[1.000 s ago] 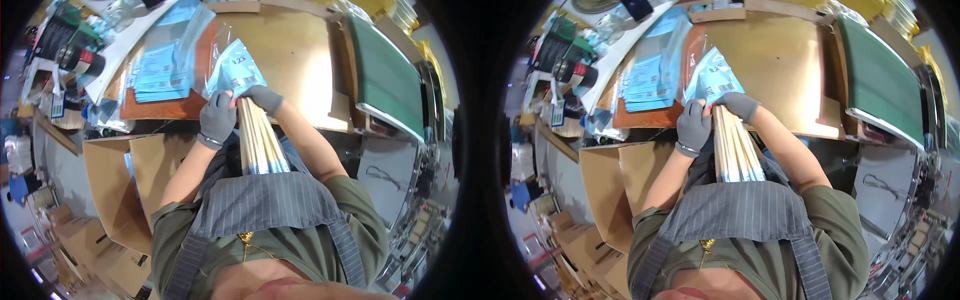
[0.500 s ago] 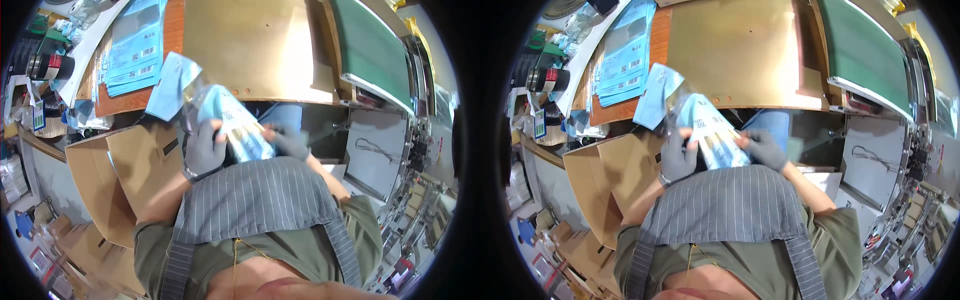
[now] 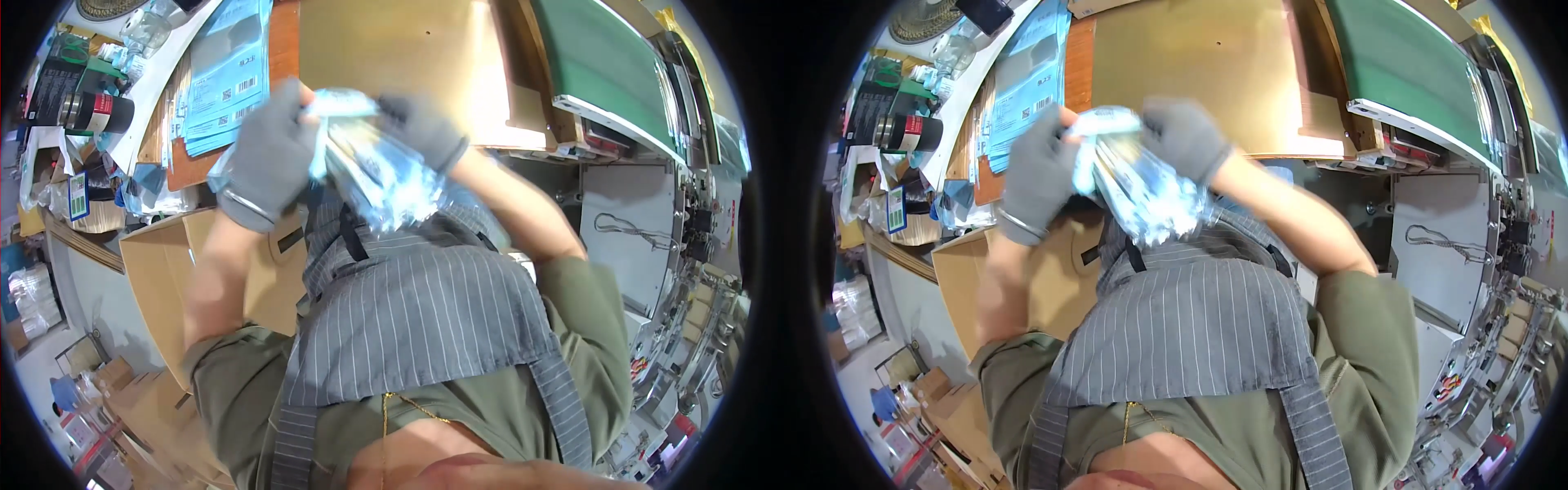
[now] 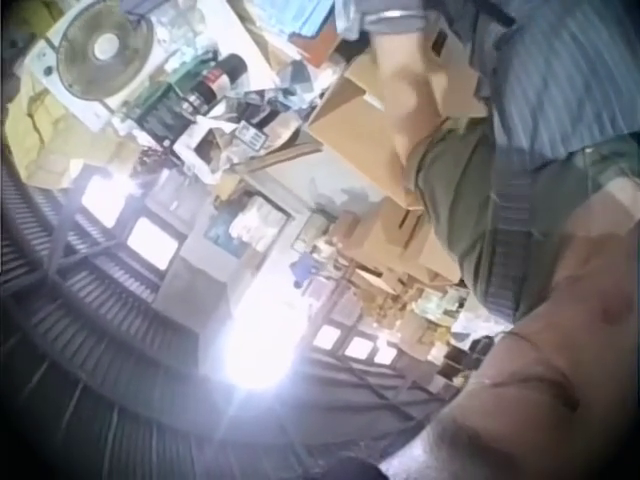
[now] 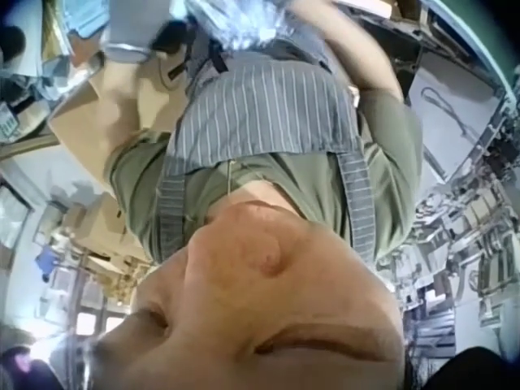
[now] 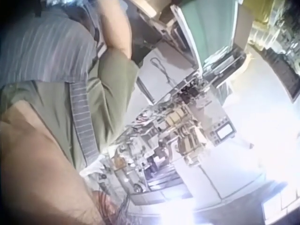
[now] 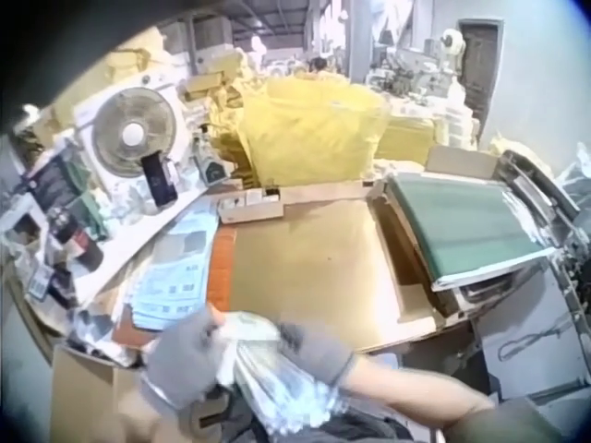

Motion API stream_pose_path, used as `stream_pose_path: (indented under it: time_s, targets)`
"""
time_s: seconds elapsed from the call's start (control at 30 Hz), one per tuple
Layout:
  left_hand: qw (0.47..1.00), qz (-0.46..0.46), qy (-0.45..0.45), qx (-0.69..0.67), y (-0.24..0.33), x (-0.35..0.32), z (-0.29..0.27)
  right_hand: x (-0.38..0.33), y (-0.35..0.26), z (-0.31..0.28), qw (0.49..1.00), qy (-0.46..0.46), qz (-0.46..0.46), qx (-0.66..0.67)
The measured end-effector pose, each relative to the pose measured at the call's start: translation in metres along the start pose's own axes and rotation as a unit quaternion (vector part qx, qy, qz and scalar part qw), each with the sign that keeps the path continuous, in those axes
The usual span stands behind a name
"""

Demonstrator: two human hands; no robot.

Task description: Gathering bundles of sticks from a conveyor belt, placing them into plastic bags, and then into cardboard boxes.

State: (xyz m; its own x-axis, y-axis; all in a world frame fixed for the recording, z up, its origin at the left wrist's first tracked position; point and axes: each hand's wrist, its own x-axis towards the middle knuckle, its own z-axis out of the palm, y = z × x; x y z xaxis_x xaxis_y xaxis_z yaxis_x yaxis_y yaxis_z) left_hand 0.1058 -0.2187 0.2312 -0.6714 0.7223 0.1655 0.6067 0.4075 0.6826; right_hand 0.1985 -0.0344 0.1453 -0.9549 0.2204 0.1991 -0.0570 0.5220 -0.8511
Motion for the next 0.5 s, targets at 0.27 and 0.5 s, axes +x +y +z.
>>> stream_pose_path:
  time_s: [0.27, 0.5]
  targets:
    - [0.997, 0.052, -0.049, -0.029, 0.035, 0.103, -0.113, 0.091, -0.189, -0.138, 0.994, 0.000, 0.009, -0.112]
    - [0.933, -0.063, -0.346, -0.072, -0.026, 0.131, -0.077, 0.134, -0.045, -0.140, 0.994, -0.035, 0.100, -0.025]
